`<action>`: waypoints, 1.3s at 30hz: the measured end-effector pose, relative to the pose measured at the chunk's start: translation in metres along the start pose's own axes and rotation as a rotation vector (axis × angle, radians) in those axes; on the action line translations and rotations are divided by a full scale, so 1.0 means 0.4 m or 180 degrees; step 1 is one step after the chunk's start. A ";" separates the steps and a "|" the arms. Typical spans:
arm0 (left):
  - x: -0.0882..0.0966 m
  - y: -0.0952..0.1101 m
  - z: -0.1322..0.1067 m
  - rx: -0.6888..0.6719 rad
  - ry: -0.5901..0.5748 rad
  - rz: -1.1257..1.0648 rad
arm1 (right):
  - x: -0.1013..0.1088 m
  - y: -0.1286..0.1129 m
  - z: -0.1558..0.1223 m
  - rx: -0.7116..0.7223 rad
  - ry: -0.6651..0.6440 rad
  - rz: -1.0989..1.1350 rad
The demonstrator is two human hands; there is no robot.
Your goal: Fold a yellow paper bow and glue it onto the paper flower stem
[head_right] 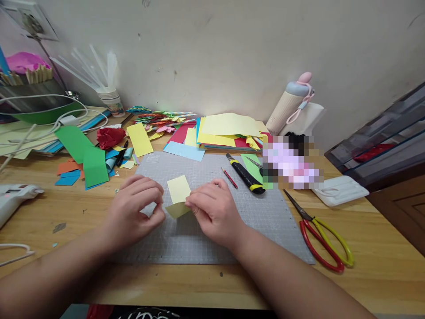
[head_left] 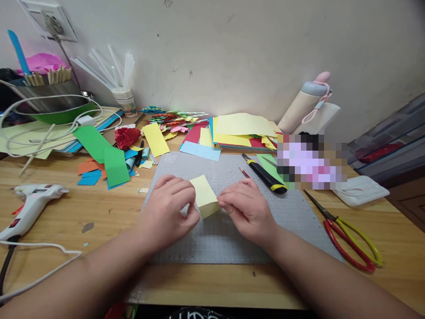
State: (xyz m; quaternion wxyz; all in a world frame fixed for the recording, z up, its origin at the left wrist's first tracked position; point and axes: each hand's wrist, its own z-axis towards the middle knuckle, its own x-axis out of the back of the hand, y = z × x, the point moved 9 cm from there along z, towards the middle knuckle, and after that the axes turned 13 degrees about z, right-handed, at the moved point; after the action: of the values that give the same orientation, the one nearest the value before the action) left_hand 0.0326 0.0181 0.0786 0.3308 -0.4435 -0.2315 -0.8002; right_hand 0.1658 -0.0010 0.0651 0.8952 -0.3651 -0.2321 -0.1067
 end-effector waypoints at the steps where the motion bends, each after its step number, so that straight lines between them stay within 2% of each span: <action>1: 0.006 -0.013 0.002 0.0103 0.0061 0.0001 | 0.013 0.005 0.002 -0.0023 0.0111 -0.0007; 4: 0.005 -0.046 0.004 0.0508 0.0018 -0.0350 | 0.030 0.008 0.007 -0.0012 0.0262 0.0018; 7: -0.056 -0.048 -0.010 0.0908 -0.0726 -0.1507 | 0.009 -0.016 0.008 0.0276 0.0058 0.0103; 9: -0.092 -0.019 -0.024 0.0893 -0.1221 -0.2103 | -0.004 -0.034 0.005 0.0434 -0.0052 0.0113; 10: -0.100 -0.007 -0.027 0.0801 -0.1331 -0.2133 | -0.007 -0.039 0.002 0.0463 -0.0066 0.0128; 11: -0.099 0.000 -0.027 0.0679 -0.1315 -0.1986 | -0.007 -0.041 0.000 0.0456 -0.0055 0.0170; 13: -0.082 0.001 -0.018 0.0450 -0.0997 -0.1497 | -0.005 -0.031 -0.003 0.0301 -0.0005 0.0313; 16: -0.039 -0.003 -0.009 0.0265 -0.0307 -0.1215 | -0.006 0.021 -0.010 -0.0347 0.0078 0.0501; 18: -0.018 -0.001 -0.010 0.0186 -0.0061 -0.1344 | -0.016 0.059 -0.016 -0.0771 0.0043 0.0540; 20: -0.011 0.010 -0.015 0.0091 -0.0101 -0.1515 | -0.027 0.070 -0.015 -0.0832 -0.0047 0.0577; 25: -0.054 0.038 -0.037 0.0204 -0.0981 -0.2142 | -0.019 0.052 -0.003 -0.0542 0.0013 0.0564; 27: -0.068 0.046 -0.043 0.0219 -0.1147 -0.2385 | -0.019 0.052 -0.004 -0.0603 -0.0012 0.0527; 29: -0.068 0.040 -0.041 0.0295 -0.0990 -0.2568 | -0.022 0.053 -0.006 -0.0688 -0.0043 0.0499; 32: -0.053 0.004 -0.033 0.0608 -0.0433 -0.2765 | -0.022 0.054 -0.010 -0.0850 -0.0050 0.0530; 35: -0.034 -0.047 -0.031 0.1102 0.0102 -0.3067 | -0.047 0.072 -0.026 -0.1596 -0.0312 0.1455; 37: -0.024 -0.085 -0.035 0.1517 0.0407 -0.3219 | -0.098 0.060 -0.052 -0.2295 -0.0840 0.2673; 39: -0.030 -0.104 -0.037 0.1816 0.0439 -0.3375 | -0.142 0.012 -0.075 -0.2768 -0.1480 0.3825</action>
State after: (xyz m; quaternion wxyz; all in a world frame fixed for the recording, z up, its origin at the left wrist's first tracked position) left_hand -0.0016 0.0404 0.0579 0.0071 -0.1086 -0.6043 -0.7893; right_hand 0.1281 -0.0175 0.0155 0.5041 -0.7597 -0.1135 0.3949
